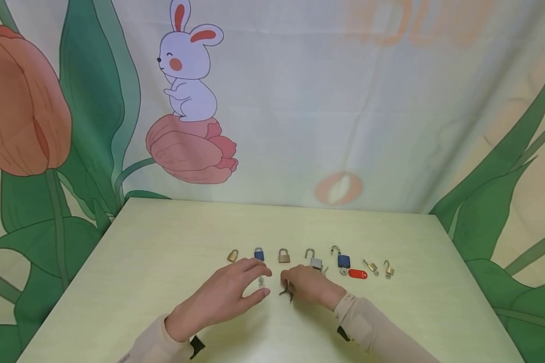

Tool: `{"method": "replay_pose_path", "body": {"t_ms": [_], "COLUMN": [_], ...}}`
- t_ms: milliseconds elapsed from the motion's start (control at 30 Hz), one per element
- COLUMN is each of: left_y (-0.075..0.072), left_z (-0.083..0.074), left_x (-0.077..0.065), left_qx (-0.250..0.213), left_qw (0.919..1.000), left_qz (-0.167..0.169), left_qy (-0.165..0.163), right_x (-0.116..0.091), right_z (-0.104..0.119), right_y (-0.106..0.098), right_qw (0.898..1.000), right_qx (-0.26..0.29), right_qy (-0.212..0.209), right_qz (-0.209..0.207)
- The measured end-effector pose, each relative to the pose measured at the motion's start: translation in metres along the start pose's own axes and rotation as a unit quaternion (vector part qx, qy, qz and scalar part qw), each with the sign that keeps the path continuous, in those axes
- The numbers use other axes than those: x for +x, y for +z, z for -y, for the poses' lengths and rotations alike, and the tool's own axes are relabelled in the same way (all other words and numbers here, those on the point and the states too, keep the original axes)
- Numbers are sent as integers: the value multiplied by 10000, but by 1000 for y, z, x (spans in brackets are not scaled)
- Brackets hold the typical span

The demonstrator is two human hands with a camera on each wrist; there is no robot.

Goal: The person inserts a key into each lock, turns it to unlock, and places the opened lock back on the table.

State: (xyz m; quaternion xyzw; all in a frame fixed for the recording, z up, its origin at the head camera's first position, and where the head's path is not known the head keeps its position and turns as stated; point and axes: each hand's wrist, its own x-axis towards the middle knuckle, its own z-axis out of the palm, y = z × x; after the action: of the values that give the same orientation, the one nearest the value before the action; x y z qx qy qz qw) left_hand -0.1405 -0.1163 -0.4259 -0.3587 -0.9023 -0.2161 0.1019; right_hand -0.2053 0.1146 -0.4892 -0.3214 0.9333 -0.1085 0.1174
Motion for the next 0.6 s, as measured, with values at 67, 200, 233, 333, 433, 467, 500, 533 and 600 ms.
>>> {"method": "replay_pose_path", "body": {"t_ms": [67, 200, 233, 333, 433, 467, 500, 533, 600], "left_y": [0, 1, 1, 1, 1, 1, 1, 0, 0], "left_z": [0, 0, 0, 0, 0, 1, 1, 1, 1], "left_x": [0, -1, -1, -1, -2, -2, -1, -1, -1], "left_qx": [-8, -9, -12, -36, -62, -74, -83, -94, -116], "left_qw": [10000, 10000, 9999, 9999, 9999, 9999, 9999, 9998, 9997], "left_qz": [19, 68, 85, 120, 129, 130, 130, 131, 160], "left_qy": [-7, -43, -55, -73, -73, -74, -77, -84, -113], "right_x": [0, 1, 1, 1, 1, 1, 1, 1, 1], "right_z": [0, 1, 0, 0, -1, -1, -2, -2, -3], "right_y": [1, 1, 1, 0, 0, 0, 1, 2, 3], "right_qw": [10000, 9998, 9998, 9996, 9994, 9993, 9992, 9992, 9991], "right_qx": [3, 27, 25, 105, 149, 175, 192, 205, 242], "right_qy": [44, 142, 159, 221, 278, 302, 319, 331, 335], "right_qz": [7, 108, 130, 170, 175, 163, 149, 133, 83]}}
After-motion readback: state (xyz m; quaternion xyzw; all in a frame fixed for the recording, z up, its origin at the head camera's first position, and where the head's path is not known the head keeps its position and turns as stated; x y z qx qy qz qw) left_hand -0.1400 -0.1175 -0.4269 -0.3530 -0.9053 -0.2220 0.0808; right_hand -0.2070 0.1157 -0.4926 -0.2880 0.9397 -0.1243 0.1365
